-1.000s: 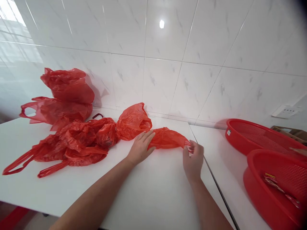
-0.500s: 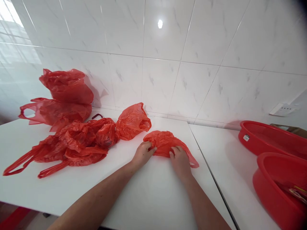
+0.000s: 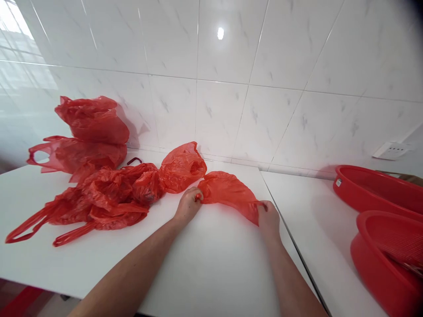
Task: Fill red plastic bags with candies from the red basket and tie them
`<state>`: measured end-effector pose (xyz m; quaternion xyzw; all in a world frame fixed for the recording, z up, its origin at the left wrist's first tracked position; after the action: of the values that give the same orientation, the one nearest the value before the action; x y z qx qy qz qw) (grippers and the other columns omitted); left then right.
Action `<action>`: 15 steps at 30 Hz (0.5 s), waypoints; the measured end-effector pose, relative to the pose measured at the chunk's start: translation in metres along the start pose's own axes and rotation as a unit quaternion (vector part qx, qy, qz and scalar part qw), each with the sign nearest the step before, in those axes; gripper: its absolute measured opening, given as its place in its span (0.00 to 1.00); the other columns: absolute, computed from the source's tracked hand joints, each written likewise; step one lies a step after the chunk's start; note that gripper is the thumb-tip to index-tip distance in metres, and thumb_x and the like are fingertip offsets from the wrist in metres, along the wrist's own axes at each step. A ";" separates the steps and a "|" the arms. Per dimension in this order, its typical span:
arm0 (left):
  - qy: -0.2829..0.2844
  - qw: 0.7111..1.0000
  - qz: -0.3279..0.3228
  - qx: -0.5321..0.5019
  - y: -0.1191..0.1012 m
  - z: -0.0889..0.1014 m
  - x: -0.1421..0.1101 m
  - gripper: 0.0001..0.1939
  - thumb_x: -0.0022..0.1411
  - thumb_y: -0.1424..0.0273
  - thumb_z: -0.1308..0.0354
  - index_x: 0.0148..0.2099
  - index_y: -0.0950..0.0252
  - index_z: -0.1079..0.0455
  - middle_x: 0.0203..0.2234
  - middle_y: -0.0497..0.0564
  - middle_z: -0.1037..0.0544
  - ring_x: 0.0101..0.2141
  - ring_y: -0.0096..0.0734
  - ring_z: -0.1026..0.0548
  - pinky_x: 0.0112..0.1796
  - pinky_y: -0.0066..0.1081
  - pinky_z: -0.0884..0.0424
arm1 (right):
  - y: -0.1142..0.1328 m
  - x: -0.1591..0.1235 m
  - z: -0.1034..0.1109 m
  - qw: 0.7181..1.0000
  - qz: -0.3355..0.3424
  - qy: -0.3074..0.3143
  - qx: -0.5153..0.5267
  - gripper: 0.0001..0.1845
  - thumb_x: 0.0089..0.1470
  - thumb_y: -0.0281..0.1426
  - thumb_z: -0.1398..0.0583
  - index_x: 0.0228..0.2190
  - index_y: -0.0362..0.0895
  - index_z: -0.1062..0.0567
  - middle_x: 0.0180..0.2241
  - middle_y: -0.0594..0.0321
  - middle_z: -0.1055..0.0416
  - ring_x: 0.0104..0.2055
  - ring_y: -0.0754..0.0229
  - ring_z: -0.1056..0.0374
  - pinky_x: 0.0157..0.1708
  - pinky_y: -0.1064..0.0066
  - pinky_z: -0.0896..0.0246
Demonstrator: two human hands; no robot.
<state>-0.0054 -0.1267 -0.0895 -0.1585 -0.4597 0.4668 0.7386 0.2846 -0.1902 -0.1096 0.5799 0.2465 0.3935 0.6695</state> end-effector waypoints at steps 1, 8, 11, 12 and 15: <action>0.006 1.000 0.008 0.004 0.002 0.001 0.000 0.09 0.46 0.81 0.52 0.24 0.63 0.35 0.26 0.48 0.29 0.30 0.30 0.31 0.34 0.31 0.34 | -0.002 0.002 -0.001 0.999 -0.013 0.002 0.036 0.08 0.45 0.36 0.44 0.30 0.48 0.30 0.31 0.63 0.29 0.31 0.57 0.33 0.28 0.65 0.38; 0.063 0.997 0.053 0.016 -0.004 -0.002 -0.005 0.05 0.49 0.70 0.44 0.31 0.62 0.35 0.23 0.43 0.31 0.24 0.25 0.34 0.26 0.25 0.39 | 0.005 -0.001 -0.020 0.936 -0.088 0.157 0.302 0.17 0.45 0.44 0.39 0.36 0.48 0.27 0.38 0.60 0.26 0.43 0.52 0.30 0.37 0.60 0.31; 0.074 0.991 0.103 0.034 -0.001 -0.004 -0.009 0.16 0.47 0.60 0.40 0.39 0.60 0.33 0.24 0.43 0.29 0.24 0.27 0.33 0.25 0.26 0.39 | 0.013 -0.007 -0.024 0.880 -0.113 0.211 0.412 0.18 0.47 0.44 0.38 0.40 0.50 0.26 0.45 0.62 0.27 0.50 0.53 0.33 0.45 0.59 0.33; 0.073 0.990 0.113 0.036 0.000 -0.004 -0.009 0.16 0.48 0.60 0.40 0.40 0.60 0.32 0.24 0.43 0.28 0.24 0.28 0.32 0.26 0.27 0.38 | 0.014 -0.009 -0.025 0.870 -0.123 0.217 0.426 0.19 0.48 0.45 0.39 0.40 0.50 0.26 0.47 0.62 0.28 0.51 0.53 0.34 0.46 0.59 0.34; 0.084 0.990 0.113 0.023 0.003 -0.006 -0.009 0.09 0.54 0.62 0.45 0.34 0.59 0.29 0.24 0.44 0.27 0.25 0.28 0.31 0.27 0.27 0.39 | 0.008 -0.013 -0.032 0.843 -0.186 0.244 0.443 0.22 0.50 0.49 0.42 0.42 0.49 0.26 0.49 0.59 0.30 0.52 0.51 0.35 0.48 0.56 0.36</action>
<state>-0.0032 -0.1317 -0.0997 -0.2312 -0.3642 0.5427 0.7207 0.2506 -0.1817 -0.1104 0.6434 0.6527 0.2396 0.3203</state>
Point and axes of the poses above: each hand's wrist, its own x-axis towards the middle knuckle, its own z-axis out of the back of the hand, y = z × x, the point moved 6 cm from there along x, towards the middle knuckle
